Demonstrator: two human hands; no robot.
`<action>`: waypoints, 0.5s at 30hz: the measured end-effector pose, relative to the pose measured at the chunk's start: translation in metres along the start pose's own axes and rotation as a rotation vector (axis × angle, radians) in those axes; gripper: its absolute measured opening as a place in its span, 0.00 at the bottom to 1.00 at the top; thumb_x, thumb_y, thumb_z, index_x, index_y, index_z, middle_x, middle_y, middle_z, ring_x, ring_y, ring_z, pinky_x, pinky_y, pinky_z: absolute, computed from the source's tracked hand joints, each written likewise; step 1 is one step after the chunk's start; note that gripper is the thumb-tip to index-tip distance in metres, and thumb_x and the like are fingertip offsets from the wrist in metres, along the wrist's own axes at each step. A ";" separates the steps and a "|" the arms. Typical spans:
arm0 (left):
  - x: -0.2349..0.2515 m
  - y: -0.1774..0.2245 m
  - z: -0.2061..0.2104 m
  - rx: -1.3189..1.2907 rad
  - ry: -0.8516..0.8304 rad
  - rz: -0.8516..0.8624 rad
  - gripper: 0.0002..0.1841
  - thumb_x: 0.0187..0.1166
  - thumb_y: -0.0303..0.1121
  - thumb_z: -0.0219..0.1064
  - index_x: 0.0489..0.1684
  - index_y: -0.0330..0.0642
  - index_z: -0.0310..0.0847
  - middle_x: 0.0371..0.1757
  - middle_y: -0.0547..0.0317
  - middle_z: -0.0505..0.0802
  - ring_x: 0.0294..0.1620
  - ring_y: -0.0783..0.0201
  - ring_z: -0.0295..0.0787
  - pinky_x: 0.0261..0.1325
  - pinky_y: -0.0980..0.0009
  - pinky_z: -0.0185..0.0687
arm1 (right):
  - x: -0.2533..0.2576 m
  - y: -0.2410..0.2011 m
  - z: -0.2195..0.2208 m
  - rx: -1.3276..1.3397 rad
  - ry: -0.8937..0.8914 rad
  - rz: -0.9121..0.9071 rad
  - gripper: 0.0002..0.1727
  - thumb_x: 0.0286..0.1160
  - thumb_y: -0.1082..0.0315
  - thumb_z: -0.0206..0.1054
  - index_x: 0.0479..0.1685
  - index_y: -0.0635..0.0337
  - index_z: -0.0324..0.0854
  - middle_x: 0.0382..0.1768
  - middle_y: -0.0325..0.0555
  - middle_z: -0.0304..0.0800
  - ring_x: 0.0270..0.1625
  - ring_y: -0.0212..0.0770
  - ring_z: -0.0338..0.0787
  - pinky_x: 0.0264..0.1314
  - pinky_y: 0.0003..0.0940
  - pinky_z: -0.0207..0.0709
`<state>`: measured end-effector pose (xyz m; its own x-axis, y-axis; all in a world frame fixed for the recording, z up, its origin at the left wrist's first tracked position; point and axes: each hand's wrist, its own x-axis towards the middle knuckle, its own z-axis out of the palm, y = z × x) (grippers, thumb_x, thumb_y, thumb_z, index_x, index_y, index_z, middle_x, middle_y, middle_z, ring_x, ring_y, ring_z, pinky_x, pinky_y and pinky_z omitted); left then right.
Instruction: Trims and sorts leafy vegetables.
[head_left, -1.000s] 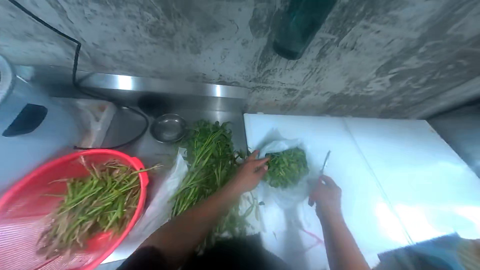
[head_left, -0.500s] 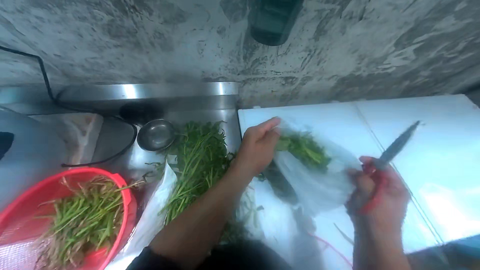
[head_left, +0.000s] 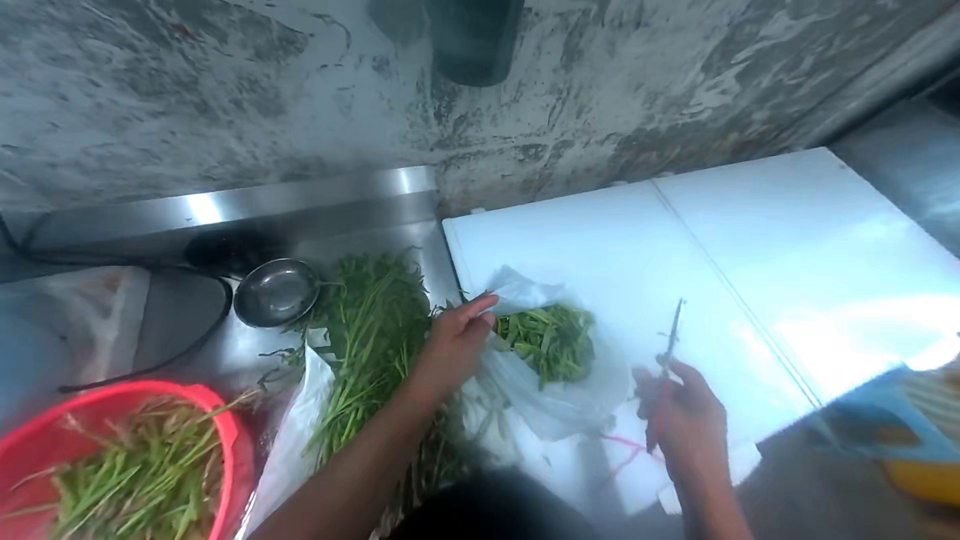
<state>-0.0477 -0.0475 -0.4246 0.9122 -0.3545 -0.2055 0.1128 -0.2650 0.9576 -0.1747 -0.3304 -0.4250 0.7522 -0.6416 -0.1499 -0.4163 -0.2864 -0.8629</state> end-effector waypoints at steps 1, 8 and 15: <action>-0.003 -0.001 -0.001 -0.034 0.017 -0.007 0.20 0.93 0.35 0.51 0.78 0.48 0.79 0.74 0.62 0.87 0.40 0.67 0.90 0.44 0.63 0.88 | 0.004 0.014 0.000 -0.081 -0.022 0.037 0.24 0.76 0.64 0.74 0.68 0.65 0.77 0.25 0.47 0.89 0.16 0.38 0.83 0.13 0.35 0.76; -0.028 -0.029 -0.001 -0.046 0.151 0.038 0.19 0.88 0.38 0.58 0.75 0.50 0.81 0.84 0.63 0.76 0.67 0.64 0.84 0.64 0.60 0.85 | -0.013 0.110 0.024 -0.695 -0.440 0.196 0.21 0.72 0.61 0.73 0.61 0.62 0.83 0.45 0.59 0.91 0.50 0.59 0.91 0.57 0.65 0.81; -0.058 -0.043 -0.013 0.128 0.256 0.183 0.16 0.86 0.35 0.61 0.65 0.43 0.86 0.69 0.58 0.87 0.57 0.66 0.90 0.58 0.63 0.91 | -0.054 -0.021 -0.012 -0.495 -0.559 -0.407 0.21 0.79 0.48 0.66 0.58 0.53 0.91 0.39 0.38 0.96 0.38 0.35 0.93 0.42 0.41 0.89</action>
<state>-0.1001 -0.0040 -0.4511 0.9840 -0.1737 0.0400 -0.0971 -0.3338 0.9376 -0.2125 -0.2982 -0.3933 0.9792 -0.0124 -0.2025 -0.1361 -0.7803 -0.6104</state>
